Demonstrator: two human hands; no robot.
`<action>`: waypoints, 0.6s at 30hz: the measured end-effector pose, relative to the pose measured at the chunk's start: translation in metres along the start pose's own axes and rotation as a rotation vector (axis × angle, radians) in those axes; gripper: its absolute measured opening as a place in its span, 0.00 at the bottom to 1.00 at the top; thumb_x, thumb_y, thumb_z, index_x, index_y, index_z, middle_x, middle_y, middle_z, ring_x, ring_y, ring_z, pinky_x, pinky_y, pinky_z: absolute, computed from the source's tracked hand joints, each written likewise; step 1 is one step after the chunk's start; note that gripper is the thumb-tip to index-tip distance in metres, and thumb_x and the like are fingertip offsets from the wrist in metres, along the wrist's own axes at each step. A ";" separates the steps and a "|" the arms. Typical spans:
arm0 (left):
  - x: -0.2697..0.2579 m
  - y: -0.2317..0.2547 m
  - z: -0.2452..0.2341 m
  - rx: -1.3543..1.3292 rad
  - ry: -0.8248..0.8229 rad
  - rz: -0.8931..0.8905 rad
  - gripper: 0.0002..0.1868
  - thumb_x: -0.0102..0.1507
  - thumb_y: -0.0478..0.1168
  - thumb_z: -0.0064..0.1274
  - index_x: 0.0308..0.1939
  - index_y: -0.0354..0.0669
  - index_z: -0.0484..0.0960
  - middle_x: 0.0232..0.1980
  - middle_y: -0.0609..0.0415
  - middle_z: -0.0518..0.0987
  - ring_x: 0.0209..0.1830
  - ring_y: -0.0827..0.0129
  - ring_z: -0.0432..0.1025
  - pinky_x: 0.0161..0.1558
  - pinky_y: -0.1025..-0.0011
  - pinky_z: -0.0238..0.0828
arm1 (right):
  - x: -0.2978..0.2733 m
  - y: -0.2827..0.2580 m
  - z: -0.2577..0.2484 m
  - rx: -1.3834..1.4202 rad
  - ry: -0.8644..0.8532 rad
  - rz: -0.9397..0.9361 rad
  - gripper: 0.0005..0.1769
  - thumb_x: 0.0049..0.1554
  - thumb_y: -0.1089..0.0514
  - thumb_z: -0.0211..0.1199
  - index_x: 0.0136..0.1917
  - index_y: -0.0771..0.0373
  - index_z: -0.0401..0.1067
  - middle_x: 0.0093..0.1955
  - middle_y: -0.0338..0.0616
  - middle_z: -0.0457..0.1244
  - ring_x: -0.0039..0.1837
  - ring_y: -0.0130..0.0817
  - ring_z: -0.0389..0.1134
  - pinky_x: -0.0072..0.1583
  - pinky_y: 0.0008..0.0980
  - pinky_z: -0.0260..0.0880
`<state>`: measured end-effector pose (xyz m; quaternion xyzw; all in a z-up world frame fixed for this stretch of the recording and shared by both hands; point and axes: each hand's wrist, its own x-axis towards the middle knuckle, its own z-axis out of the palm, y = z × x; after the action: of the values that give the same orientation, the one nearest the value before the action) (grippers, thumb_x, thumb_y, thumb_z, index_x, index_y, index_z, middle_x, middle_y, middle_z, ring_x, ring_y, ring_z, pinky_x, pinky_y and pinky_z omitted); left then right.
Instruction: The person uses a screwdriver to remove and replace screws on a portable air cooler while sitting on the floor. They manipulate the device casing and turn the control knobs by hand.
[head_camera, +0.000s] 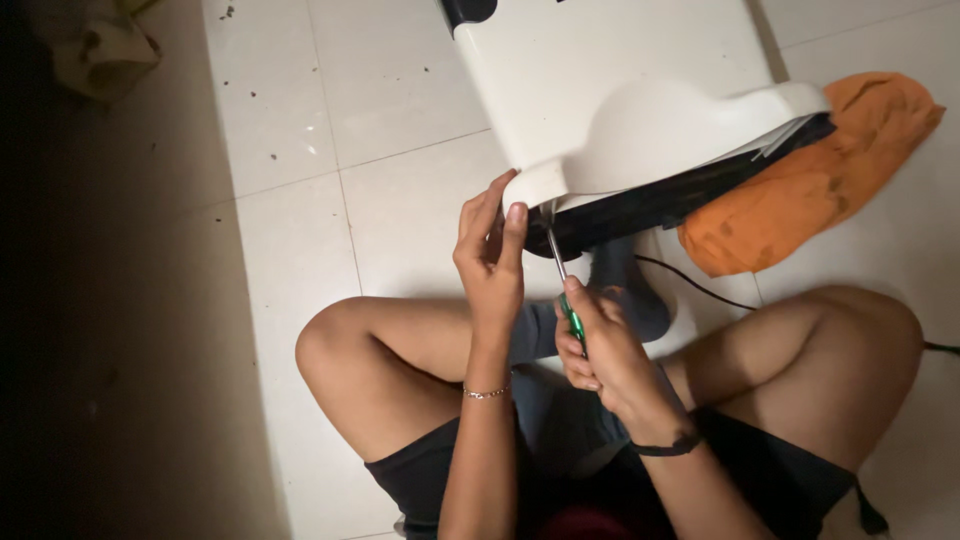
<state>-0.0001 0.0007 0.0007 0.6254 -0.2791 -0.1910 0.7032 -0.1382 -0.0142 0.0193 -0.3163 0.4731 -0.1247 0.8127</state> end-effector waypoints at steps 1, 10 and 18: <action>0.000 0.000 0.000 -0.019 0.003 0.021 0.18 0.71 0.38 0.54 0.63 0.36 0.81 0.56 0.53 0.77 0.49 0.74 0.68 0.48 0.77 0.67 | -0.001 -0.002 -0.002 0.020 -0.016 0.012 0.23 0.64 0.40 0.50 0.41 0.62 0.62 0.23 0.35 0.49 0.19 0.22 0.45 0.21 0.24 0.40; 0.000 -0.004 0.002 -0.035 0.002 0.021 0.18 0.71 0.39 0.54 0.63 0.35 0.81 0.58 0.52 0.76 0.51 0.75 0.70 0.50 0.78 0.68 | 0.005 -0.009 -0.021 0.271 -0.242 0.189 0.24 0.65 0.39 0.52 0.40 0.61 0.62 0.23 0.32 0.47 0.20 0.19 0.42 0.20 0.19 0.37; 0.000 -0.003 0.003 -0.046 -0.012 0.043 0.18 0.72 0.40 0.53 0.64 0.35 0.80 0.60 0.52 0.75 0.54 0.75 0.70 0.54 0.77 0.70 | 0.024 0.015 -0.031 0.748 -0.616 0.271 0.23 0.69 0.41 0.46 0.42 0.60 0.58 0.23 0.31 0.43 0.20 0.19 0.41 0.20 0.19 0.38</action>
<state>-0.0015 -0.0018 -0.0026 0.6017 -0.2921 -0.1861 0.7197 -0.1536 -0.0267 -0.0178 0.0389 0.1710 -0.0799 0.9812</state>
